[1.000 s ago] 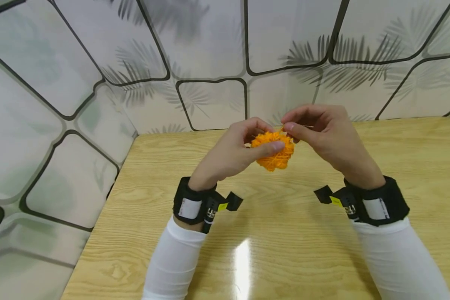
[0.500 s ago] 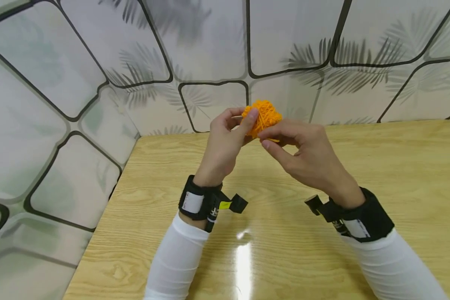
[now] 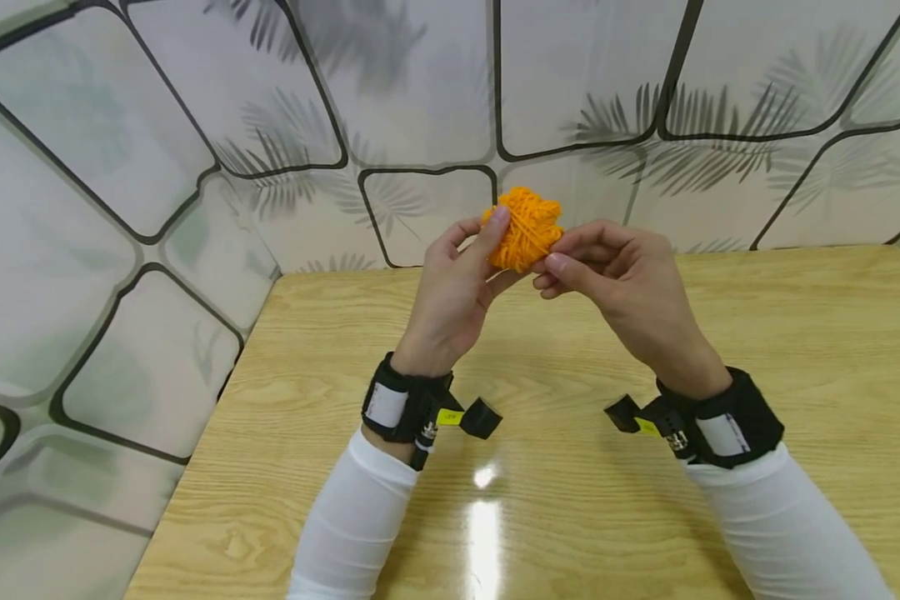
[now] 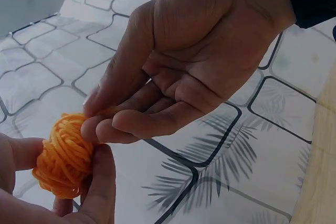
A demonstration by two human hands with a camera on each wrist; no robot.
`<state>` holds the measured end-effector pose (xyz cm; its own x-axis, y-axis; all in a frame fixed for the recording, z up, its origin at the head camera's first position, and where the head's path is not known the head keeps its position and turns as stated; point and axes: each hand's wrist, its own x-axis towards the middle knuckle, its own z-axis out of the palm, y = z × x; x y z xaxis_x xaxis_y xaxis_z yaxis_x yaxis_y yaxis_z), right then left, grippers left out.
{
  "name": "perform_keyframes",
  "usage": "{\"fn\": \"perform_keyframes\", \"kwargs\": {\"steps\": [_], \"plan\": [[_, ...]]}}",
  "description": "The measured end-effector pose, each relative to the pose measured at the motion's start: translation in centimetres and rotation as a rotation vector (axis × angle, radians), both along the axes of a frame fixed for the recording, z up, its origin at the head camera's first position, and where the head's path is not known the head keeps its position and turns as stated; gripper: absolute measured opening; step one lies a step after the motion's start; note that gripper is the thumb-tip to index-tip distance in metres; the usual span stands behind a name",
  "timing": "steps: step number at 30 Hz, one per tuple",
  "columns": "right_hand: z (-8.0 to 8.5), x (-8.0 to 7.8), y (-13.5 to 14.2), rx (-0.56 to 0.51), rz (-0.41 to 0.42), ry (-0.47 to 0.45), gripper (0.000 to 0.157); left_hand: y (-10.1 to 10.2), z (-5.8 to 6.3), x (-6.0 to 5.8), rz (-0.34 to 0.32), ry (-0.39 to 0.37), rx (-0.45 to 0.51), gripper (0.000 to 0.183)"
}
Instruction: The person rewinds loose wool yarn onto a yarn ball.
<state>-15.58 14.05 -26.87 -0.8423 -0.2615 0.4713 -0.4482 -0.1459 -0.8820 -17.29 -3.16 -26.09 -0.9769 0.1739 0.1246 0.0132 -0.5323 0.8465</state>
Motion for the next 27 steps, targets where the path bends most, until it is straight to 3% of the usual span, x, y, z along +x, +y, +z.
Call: {"fn": "perform_keyframes", "kwargs": {"steps": [6,9,13,17,21,27], "plan": [[-0.8,-1.3,0.6,-0.068,-0.011,-0.026,0.026,0.0,-0.1,0.0,-0.04,0.034,-0.078,0.032],[-1.0,-1.6,0.8,-0.031,-0.062,0.015,0.03,-0.2,-0.2,-0.1,-0.081,0.036,-0.145,0.031],[-1.0,-1.8,1.0,0.164,-0.166,0.155,0.05,-0.4,-0.8,-0.6,-0.147,0.012,-0.285,0.036],[-1.6,-2.3,1.4,0.396,-0.216,0.307,0.07,-0.9,-1.7,-1.3,-0.155,0.082,-0.494,0.038],[-2.9,-3.3,1.8,0.554,-0.231,0.433,0.064,-1.3,-2.2,-1.6,-0.139,0.161,-0.632,0.037],[-4.2,-4.2,1.8,0.644,-0.263,0.556,0.052,-1.8,-2.1,-1.6,-0.19,0.251,-0.735,0.046]]}}
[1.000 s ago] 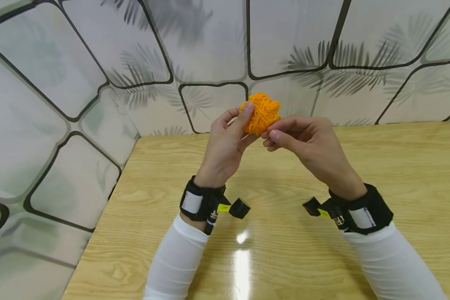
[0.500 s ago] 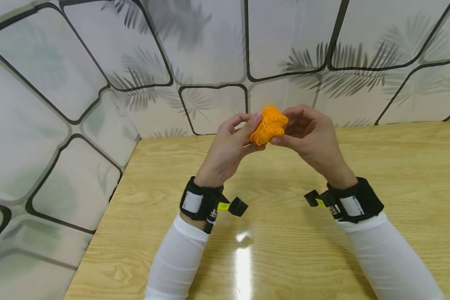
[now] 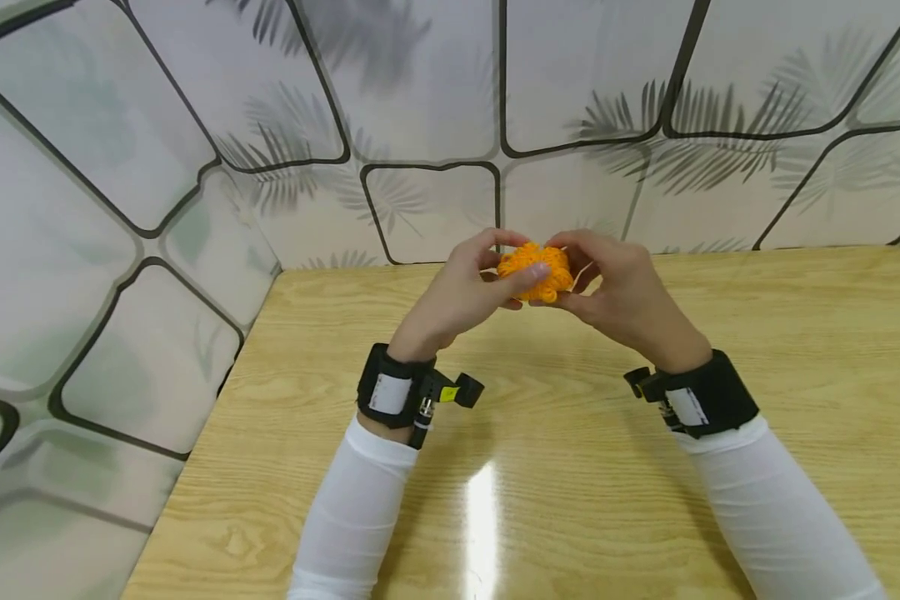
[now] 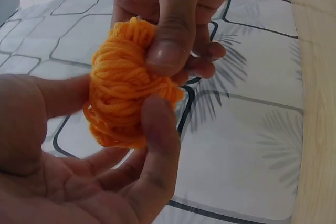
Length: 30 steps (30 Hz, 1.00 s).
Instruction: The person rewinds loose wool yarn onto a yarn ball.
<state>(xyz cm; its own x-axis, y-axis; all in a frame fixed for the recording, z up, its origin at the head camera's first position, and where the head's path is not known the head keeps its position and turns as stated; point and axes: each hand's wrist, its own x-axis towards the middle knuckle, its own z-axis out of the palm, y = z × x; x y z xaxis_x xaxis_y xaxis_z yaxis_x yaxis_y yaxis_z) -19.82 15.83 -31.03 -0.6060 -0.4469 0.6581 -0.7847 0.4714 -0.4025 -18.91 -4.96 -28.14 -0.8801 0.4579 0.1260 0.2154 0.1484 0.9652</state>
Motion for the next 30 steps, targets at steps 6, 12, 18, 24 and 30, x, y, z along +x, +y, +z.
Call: {"fn": "perform_keyframes", "kwargs": {"steps": [6,12,18,24,30], "plan": [[-1.3,-0.3,-0.2,0.265,-0.102,-0.097,0.053,0.1,-1.8,-1.0,-0.045,0.056,-0.224,0.056],[-2.4,-0.5,-0.4,0.537,-0.083,-0.482,0.065,0.8,-4.9,-2.2,-0.068,-0.001,-0.425,0.06],[-3.0,-0.5,-0.4,0.627,-0.071,-0.627,0.059,1.5,-6.2,-2.4,-0.044,-0.052,-0.551,0.062],[-3.6,-0.3,-1.3,0.668,-0.136,-0.643,0.049,1.7,-7.1,-2.7,-0.045,-0.033,-0.614,0.05],[-3.2,-0.1,-1.6,0.702,-0.207,-0.666,0.056,1.0,-7.1,-3.1,-0.087,-0.001,-0.638,0.057]]}}
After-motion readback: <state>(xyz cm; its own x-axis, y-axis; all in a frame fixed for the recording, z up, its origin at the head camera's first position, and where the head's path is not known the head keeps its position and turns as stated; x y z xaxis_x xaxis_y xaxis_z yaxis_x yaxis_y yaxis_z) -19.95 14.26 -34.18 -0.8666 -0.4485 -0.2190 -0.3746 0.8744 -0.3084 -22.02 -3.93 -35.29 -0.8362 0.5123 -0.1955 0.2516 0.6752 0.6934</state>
